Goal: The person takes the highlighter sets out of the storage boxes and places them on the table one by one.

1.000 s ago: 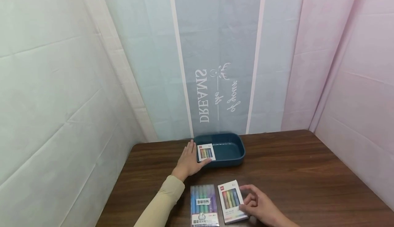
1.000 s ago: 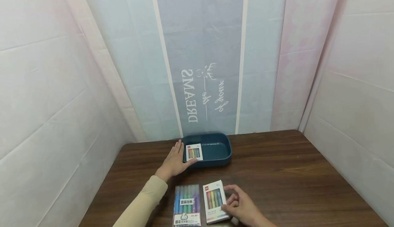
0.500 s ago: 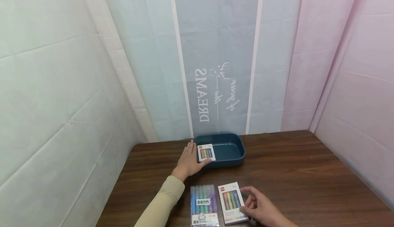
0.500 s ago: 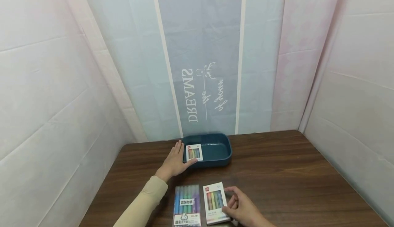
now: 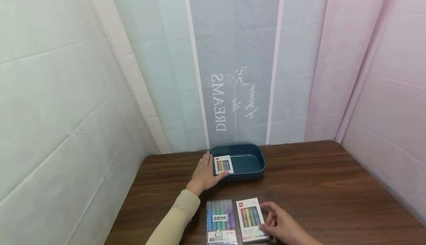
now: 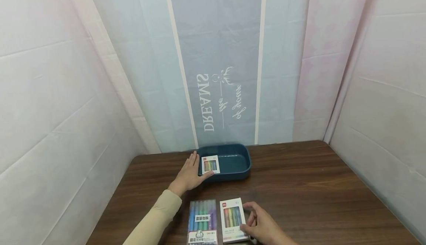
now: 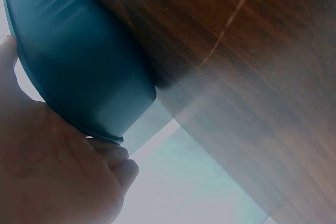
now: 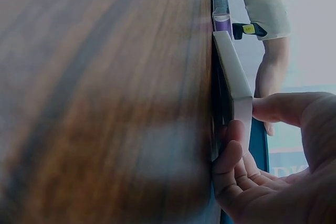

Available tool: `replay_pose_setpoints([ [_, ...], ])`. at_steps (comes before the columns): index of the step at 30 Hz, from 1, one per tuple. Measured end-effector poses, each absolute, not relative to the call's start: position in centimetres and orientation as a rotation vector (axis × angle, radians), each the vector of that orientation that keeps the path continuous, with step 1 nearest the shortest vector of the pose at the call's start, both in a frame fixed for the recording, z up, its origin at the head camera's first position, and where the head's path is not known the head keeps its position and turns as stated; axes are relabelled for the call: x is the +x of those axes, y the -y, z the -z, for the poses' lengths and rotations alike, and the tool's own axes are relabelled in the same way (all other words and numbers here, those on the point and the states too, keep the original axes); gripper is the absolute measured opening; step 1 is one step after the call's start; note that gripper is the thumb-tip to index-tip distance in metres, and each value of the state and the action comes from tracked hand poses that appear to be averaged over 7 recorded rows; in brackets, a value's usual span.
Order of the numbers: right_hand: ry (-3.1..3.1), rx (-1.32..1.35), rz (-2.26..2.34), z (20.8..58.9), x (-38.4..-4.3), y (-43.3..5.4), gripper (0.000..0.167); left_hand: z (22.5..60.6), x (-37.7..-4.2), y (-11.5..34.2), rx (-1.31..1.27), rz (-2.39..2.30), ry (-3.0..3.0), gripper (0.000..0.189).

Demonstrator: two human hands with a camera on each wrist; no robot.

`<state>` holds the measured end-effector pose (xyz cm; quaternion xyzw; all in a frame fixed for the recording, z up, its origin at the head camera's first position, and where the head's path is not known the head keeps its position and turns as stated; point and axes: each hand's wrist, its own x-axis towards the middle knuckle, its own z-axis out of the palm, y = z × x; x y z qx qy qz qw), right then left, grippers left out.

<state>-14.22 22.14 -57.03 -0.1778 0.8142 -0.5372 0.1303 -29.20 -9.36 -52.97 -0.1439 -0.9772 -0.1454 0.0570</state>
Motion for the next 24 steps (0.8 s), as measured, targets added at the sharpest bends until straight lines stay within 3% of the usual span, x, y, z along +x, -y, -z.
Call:
replay_pose_setpoints([
  [24, -2.413, -0.557, 1.465, 56.2, -15.5, -22.9, 0.063, 52.7, -29.8, 8.7, -0.388, 0.465, 2.98, 0.119],
])
